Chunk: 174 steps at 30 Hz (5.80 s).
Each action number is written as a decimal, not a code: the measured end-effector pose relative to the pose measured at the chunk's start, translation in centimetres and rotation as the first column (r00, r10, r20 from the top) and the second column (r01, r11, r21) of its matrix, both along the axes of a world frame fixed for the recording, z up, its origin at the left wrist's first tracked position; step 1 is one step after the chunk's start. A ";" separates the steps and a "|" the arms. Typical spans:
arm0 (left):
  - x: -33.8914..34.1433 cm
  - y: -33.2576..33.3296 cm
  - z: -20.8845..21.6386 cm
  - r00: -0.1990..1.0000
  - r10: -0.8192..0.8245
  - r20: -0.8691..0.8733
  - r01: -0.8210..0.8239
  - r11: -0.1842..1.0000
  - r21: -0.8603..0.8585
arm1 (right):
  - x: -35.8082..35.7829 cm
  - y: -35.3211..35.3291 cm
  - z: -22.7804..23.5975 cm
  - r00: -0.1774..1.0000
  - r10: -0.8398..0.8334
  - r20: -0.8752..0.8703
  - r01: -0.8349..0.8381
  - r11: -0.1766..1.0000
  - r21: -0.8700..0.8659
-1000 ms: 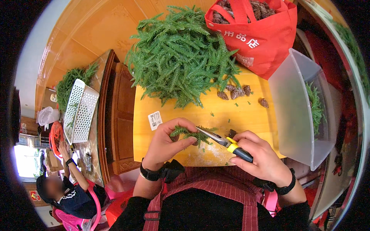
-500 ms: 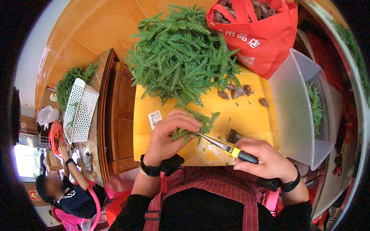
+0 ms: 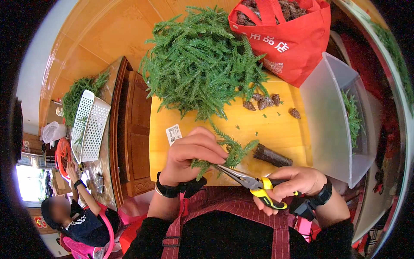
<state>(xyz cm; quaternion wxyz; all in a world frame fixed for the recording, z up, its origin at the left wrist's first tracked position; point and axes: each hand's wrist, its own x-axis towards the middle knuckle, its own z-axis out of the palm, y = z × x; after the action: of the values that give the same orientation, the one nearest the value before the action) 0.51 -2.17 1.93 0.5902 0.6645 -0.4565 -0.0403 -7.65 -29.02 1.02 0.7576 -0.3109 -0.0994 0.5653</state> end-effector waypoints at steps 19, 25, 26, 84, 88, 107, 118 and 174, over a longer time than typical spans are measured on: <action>0.3 0.9 0.6 0.986 0.127 0.107 -0.140 0.982 0.126 | -0.7 0.6 2.8 0.819 -0.247 0.518 0.453 0.833 -0.318; 0.3 1.4 0.7 0.963 0.172 0.210 -0.210 0.962 0.172 | -0.4 0.7 3.4 0.582 -0.031 0.813 0.583 0.713 -0.390; 0.3 1.5 0.9 0.964 0.156 0.215 -0.196 0.964 0.182 | -0.5 0.6 3.4 0.583 -0.030 0.812 0.583 0.712 -0.392; -1.2 -0.5 -1.1 0.951 0.288 -0.114 -0.294 0.955 -0.037 | 0.8 2.5 1.7 -0.298 0.457 0.838 0.884 0.464 0.060; -1.2 -0.5 -1.3 0.942 0.298 -0.155 -0.302 0.953 -0.003 | 0.5 2.4 1.3 -0.260 0.461 0.848 0.887 0.461 0.022; -1.2 -0.2 -1.0 0.957 0.239 -0.167 -0.235 0.971 0.040 | 0.8 2.4 1.3 -0.253 0.429 0.867 0.866 0.500 0.006; -1.2 -0.4 -0.3 0.956 0.289 0.041 -0.290 0.957 0.025 | 0.7 2.1 1.0 -0.175 0.379 0.909 0.883 0.468 -0.026; -1.3 -0.2 -0.4 0.864 0.347 0.365 -0.382 0.924 0.024 | 1.0 1.7 0.3 -0.262 0.463 0.846 0.904 0.425 0.047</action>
<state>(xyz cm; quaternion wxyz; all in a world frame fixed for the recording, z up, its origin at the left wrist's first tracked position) -0.81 -2.36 1.54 0.4625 0.7626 -0.4189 0.1705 -6.63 -27.28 1.33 0.2411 -0.9199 -0.2578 -0.1710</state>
